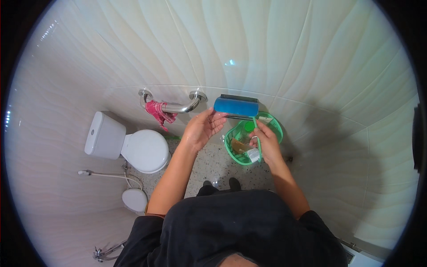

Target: The person organizes toiletries into a green basket, then uses a green scoop to pour water from a brown bucket into the toilet bowl. They then use a pink cloth to wipe the tiled walls of the bathroom.

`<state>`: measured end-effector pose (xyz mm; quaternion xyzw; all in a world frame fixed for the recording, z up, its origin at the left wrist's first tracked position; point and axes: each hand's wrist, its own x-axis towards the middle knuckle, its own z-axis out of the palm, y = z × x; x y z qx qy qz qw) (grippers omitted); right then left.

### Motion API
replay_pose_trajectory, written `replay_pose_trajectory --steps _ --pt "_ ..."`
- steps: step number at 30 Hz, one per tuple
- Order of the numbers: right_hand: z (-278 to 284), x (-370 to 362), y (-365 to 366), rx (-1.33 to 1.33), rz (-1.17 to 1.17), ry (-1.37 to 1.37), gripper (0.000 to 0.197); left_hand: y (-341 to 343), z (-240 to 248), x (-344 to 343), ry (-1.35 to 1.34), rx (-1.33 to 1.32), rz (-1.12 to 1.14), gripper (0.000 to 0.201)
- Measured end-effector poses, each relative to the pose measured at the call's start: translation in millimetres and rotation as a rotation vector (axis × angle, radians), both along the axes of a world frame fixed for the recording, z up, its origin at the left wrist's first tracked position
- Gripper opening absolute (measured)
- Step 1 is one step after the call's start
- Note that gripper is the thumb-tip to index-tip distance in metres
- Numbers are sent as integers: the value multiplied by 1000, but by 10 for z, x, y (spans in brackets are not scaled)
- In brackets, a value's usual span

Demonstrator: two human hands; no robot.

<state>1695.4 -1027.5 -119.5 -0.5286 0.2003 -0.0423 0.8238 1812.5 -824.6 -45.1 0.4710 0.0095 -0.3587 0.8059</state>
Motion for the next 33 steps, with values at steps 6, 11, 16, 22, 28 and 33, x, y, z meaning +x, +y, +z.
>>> replay_pose_trajectory --steps 6,11,16,22,28,33 --pt "-38 103 148 -62 108 28 47 60 161 -13 -65 28 -52 26" --pt "-56 256 338 -80 179 1 49 169 162 14 -115 55 -73 37" --pt "-76 451 599 -83 253 -62 43 247 104 -1 -177 80 -57 47" --pt "-89 567 792 -89 276 -23 50 441 -103 -132 -187 160 -10 46" --pt "-271 674 809 -170 347 -49 54 862 -447 -349 -155 334 95 41" --pt "-360 678 531 -430 477 -65 40 1359 -1021 -646 -95 446 207 43"
